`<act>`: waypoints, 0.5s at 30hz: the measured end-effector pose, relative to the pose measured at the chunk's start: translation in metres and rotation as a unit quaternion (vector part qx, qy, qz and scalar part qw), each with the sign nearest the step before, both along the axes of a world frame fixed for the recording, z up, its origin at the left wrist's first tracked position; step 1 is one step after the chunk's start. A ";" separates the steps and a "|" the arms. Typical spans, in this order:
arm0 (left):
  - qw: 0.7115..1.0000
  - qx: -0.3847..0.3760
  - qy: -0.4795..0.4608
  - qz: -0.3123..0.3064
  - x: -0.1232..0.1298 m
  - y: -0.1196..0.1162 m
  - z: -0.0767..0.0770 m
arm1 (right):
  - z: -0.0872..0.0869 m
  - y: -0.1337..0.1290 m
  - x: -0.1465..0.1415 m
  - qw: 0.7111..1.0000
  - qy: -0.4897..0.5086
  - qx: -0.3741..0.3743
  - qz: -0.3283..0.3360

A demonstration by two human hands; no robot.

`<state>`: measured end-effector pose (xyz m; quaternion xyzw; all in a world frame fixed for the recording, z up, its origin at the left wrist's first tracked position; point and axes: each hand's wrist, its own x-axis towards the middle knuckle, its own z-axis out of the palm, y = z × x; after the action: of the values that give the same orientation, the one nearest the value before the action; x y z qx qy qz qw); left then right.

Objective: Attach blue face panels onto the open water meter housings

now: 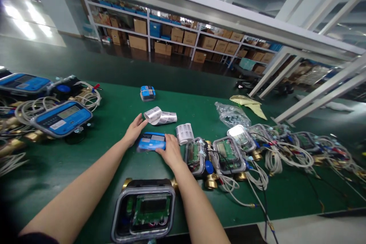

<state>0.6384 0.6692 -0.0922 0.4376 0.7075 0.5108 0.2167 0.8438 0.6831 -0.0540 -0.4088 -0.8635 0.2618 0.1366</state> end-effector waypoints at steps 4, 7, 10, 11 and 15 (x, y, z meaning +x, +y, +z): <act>0.993 -0.014 0.068 -0.093 0.001 -0.056 0.000 | -0.004 -0.001 0.001 1.000 0.001 0.001 0.021; 0.986 -0.036 0.116 -0.117 0.010 -0.079 -0.003 | -0.005 -0.002 0.000 0.999 -0.008 0.003 0.048; 0.979 -0.040 0.146 -0.135 0.021 -0.079 -0.007 | 0.000 -0.007 0.000 0.998 -0.018 0.010 0.063; 0.978 -0.037 0.153 -0.139 0.024 -0.076 -0.007 | 0.005 -0.009 0.000 0.998 -0.022 0.014 0.065; 0.976 -0.019 0.171 -0.133 0.030 -0.067 -0.005 | 0.037 -0.008 0.007 0.998 -0.023 0.036 0.048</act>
<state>0.6689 0.6020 -0.0970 0.6042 0.6796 0.3814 0.1664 0.8510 0.6756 -0.0172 -0.3679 -0.8937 0.2276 0.1187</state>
